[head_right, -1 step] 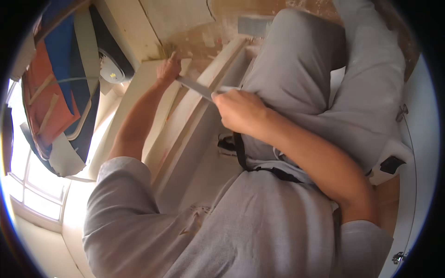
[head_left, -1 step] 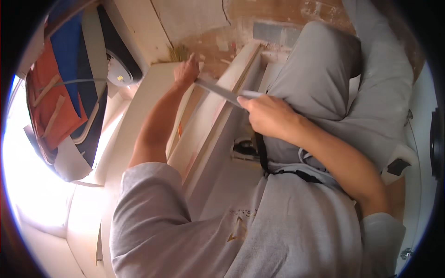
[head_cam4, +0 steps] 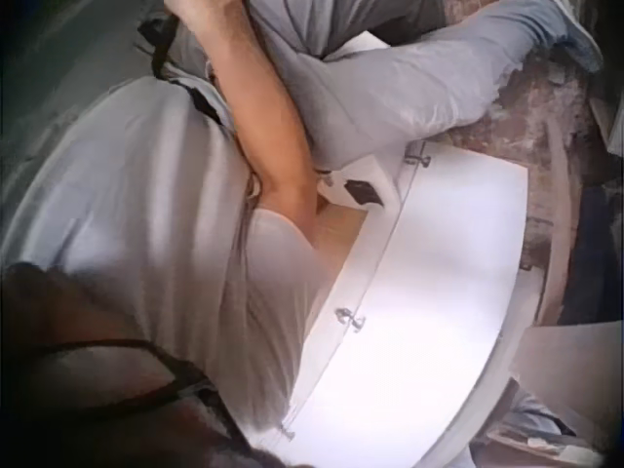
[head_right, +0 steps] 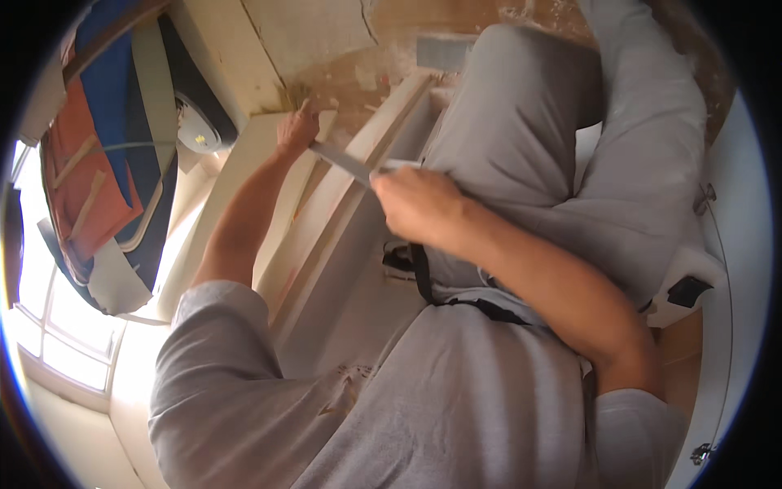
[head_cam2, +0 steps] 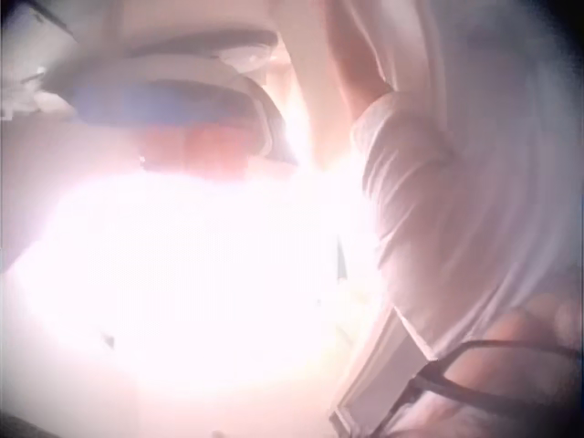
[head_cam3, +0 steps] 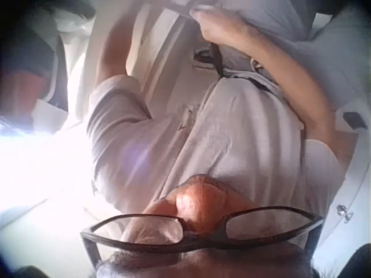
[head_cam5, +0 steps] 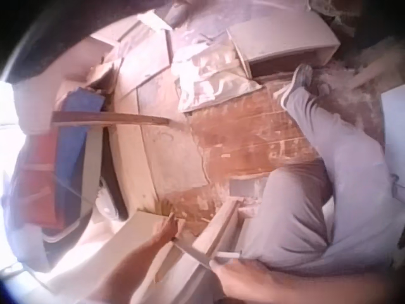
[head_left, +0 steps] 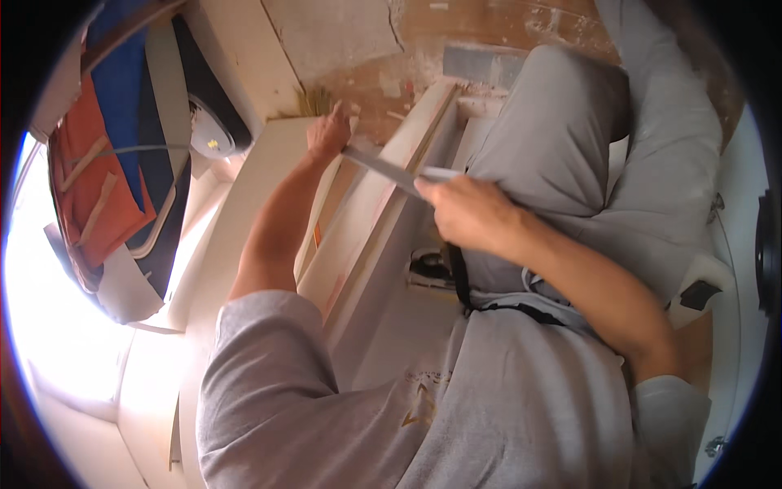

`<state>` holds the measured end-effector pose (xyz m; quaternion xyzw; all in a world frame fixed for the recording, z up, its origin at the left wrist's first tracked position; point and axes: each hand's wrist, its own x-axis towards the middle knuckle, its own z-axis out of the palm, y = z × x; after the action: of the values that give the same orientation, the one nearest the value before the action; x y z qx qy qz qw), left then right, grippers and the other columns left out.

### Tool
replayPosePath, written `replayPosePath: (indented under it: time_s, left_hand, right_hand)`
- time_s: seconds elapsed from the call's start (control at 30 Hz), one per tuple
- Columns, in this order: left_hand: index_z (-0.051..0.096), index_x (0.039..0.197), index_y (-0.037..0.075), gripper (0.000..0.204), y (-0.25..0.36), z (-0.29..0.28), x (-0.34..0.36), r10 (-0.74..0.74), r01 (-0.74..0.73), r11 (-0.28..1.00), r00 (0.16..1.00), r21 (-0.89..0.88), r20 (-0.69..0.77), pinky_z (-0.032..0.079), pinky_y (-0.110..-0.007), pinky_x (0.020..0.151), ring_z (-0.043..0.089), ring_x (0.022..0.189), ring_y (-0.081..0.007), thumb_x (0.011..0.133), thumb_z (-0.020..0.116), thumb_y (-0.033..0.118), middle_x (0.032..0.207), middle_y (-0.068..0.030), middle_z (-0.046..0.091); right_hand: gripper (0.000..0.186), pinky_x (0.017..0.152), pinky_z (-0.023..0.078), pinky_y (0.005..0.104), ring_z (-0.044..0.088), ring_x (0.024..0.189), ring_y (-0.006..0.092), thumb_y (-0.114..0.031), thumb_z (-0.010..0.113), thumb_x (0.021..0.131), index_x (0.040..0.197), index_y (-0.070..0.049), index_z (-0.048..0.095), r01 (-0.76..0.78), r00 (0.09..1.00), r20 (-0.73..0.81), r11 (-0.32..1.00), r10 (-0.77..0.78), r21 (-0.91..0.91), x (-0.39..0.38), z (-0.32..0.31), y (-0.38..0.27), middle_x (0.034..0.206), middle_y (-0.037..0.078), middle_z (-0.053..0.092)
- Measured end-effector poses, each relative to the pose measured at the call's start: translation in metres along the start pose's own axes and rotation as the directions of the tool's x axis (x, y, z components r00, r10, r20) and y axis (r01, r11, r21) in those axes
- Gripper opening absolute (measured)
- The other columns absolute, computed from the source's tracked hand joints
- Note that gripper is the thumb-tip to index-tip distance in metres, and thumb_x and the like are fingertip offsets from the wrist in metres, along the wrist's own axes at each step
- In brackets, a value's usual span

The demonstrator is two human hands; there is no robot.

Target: The person uses a file to smooth the edge of a curved wooden board, then uses a hand plane on a smaller wooden piece, and marks a line with a pencil.

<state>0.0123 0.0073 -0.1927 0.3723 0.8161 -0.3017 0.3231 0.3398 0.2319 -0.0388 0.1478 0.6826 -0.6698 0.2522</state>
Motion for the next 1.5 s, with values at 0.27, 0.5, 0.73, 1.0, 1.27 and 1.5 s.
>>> replayPosePath:
  time_s: [0.27, 0.5, 0.73, 1.0, 1.27, 1.5]
  left_hand:
    - [0.057, 0.142, 0.016, 0.039, 0.086, -0.114, -0.129, 0.219, -0.194, 0.957, 0.971, -0.218, 0.099, 0.059, -0.058, 0.082, 0.076, 0.090, -0.0472, 0.109, 0.056, 0.036, 0.093, -0.0239, 0.078]
    - [0.060, 0.133, 0.023, 0.025, 0.043, -0.047, -0.056, 0.068, -0.075, 0.968, 0.997, -0.241, -0.037, 0.057, -0.060, 0.080, 0.074, 0.088, -0.0500, 0.110, 0.056, 0.032, 0.089, -0.0239, 0.077]
    - [0.057, 0.129, 0.022, 0.026, 0.002, 0.008, -0.002, -0.001, -0.001, 0.998, 1.000, -0.060, -0.029, 0.057, -0.063, 0.085, 0.073, 0.097, -0.0528, 0.107, 0.055, 0.035, 0.099, -0.0273, 0.077]
    - [0.063, 0.138, 0.021, 0.033, 0.085, -0.100, -0.116, 0.241, -0.225, 0.943, 0.970, -0.247, 0.040, 0.058, -0.058, 0.084, 0.075, 0.094, -0.0481, 0.107, 0.062, 0.031, 0.096, -0.0236, 0.078]
    - [0.063, 0.127, 0.018, 0.026, 0.025, -0.019, 0.003, 0.056, -0.063, 0.974, 0.998, -0.217, -0.040, 0.058, -0.058, 0.088, 0.074, 0.099, -0.0475, 0.108, 0.058, 0.034, 0.102, -0.0233, 0.078]
    - [0.063, 0.133, 0.019, 0.032, 0.023, 0.009, 0.015, 0.182, -0.182, 0.981, 0.983, -0.069, 0.007, 0.059, -0.058, 0.087, 0.075, 0.099, -0.0472, 0.108, 0.055, 0.036, 0.104, -0.0231, 0.079]
  right_hand:
    - [0.055, 0.062, 0.058, 0.0499, 0.067, 0.058, 0.0372, -0.003, 0.067, 0.094, 0.148, 0.001, 0.062, 0.025, 0.995, 0.095, 0.999, -0.029, 0.041, -0.163, -0.071, -0.018, 0.073, 0.018, 0.065]
    - [0.055, 0.070, 0.061, 0.0507, 0.072, 0.070, 0.0398, 0.000, 0.065, 0.092, 0.147, 0.002, 0.062, 0.006, 0.999, 0.034, 1.000, -0.007, 0.014, -0.083, -0.026, -0.002, 0.077, 0.023, 0.070]
    - [0.047, 0.079, 0.061, 0.0550, 0.076, 0.087, 0.0466, 0.002, 0.060, 0.092, 0.138, 0.006, 0.065, -0.020, 0.999, 0.040, 1.000, 0.020, 0.009, 0.010, 0.002, 0.007, 0.094, 0.031, 0.075]
    - [0.055, 0.062, 0.058, 0.0512, 0.068, 0.061, 0.0412, -0.002, 0.064, 0.094, 0.148, 0.001, 0.061, -0.015, 0.999, 0.052, 0.996, 0.011, 0.084, -0.159, -0.057, -0.017, 0.075, 0.022, 0.067]
    - [0.058, 0.077, 0.060, 0.0526, 0.074, 0.083, 0.0457, -0.001, 0.061, 0.093, 0.150, 0.001, 0.060, -0.104, 0.995, -0.003, 0.994, 0.104, 0.046, -0.016, 0.000, 0.000, 0.090, 0.029, 0.073]
    - [0.045, 0.072, 0.062, 0.0527, 0.077, 0.081, 0.0442, -0.003, 0.061, 0.095, 0.139, 0.006, 0.065, -0.093, 0.996, -0.003, 0.993, 0.093, 0.073, -0.026, 0.002, 0.005, 0.089, 0.027, 0.075]
